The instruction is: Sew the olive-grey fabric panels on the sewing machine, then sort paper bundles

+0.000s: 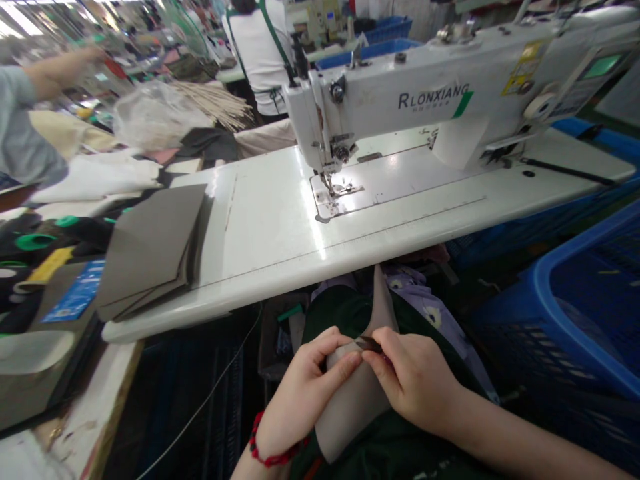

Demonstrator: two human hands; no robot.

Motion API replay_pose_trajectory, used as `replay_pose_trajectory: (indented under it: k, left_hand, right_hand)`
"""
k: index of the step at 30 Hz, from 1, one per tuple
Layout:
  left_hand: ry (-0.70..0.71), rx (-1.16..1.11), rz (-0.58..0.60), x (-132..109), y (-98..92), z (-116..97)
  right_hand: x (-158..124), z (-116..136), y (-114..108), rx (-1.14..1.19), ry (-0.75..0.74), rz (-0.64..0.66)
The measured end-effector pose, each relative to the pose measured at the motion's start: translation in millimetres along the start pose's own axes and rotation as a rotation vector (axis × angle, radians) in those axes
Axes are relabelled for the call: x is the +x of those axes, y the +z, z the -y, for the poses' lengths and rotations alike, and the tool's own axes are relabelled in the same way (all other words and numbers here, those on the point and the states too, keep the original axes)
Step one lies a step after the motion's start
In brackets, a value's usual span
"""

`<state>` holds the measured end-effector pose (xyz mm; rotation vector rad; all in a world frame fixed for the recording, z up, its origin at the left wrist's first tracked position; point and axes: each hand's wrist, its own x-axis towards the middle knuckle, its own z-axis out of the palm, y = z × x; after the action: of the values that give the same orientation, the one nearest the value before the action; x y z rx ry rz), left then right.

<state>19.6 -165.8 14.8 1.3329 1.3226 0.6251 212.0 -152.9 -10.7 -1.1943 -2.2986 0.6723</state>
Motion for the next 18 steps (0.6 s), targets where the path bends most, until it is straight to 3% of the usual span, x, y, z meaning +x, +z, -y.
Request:
replay_pose_trajectory:
  k: [5,18]
  left_hand:
    - [0.015,0.02,-0.036,0.0,-0.3,-1.0]
    - [-0.063,-0.094,-0.093,1.3,0.7,3.5]
  right_hand:
    - [3.2,-2.2,-5.1,-0.089,-0.057,0.033]
    - [0.3,-7.6,-15.3,-0.079,0.034,0.067]
